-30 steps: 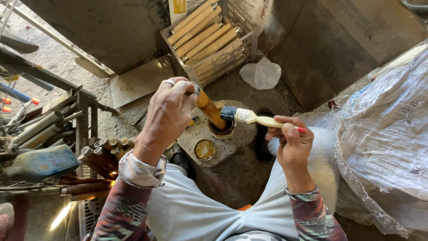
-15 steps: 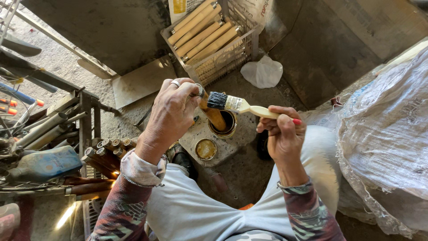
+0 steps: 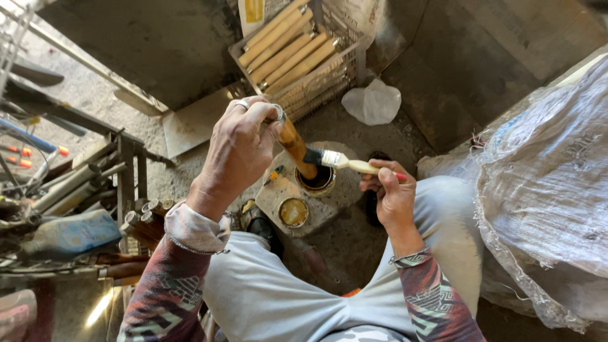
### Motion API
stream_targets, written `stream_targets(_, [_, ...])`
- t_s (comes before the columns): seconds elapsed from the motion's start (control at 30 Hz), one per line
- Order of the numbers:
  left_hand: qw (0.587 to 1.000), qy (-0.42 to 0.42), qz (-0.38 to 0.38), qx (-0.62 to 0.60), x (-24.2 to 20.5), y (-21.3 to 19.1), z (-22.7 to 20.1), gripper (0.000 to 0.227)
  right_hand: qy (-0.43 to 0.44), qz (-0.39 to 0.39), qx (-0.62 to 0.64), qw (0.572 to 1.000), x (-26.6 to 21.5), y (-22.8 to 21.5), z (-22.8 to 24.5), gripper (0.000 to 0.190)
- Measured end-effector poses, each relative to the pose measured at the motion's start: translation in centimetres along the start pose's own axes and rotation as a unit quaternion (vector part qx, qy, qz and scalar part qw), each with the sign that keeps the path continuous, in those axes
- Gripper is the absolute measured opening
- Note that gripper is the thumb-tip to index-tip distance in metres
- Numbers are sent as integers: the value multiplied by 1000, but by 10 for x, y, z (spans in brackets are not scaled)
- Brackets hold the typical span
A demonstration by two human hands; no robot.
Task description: The person sits on the floor and uses a paintbrush to apply dark varnish to wooden handles. They rotate each handle to coat it evenly, then place the finished piece into a nearby basket. The person repeats this process with multiple handles.
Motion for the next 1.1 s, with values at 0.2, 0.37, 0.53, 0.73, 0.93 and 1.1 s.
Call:
stream_targets(0.2, [1000,-21,3,-1,6,-11,0,15,11,-9,-24,1000,0,-13,-15,23])
stream_targets(0.37, [1000,-24,-2,-2,8,-20,0,14,17,-13,-62,998,-1,-21,-24,23])
stream_targets(0.53, [999,-28,-12,-10,2,-23,2,15,26,-10,-97,995,-2,-24,-34,23])
stream_targets(0.73, [998,-51,-12,-22,-8,-19,9,13,-5,28,-267,963,-7,0,-30,21])
stream_targets(0.93, [999,-30,-30,-14,-18,-10,14,15,-80,66,-481,871,-16,38,4,17])
stream_targets(1.1, [999,-40,-32,-11,-21,-8,19,15,-90,69,-530,840,-16,61,25,14])
Point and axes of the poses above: each hand's wrist, its own x-axis towards the middle knuckle, its own y-axis out of the palm, z = x × y, the point moved 5 cm from there along x, towards the middle knuckle, and after that the axes turned 2 degrees about z, right-handed, at the moved point
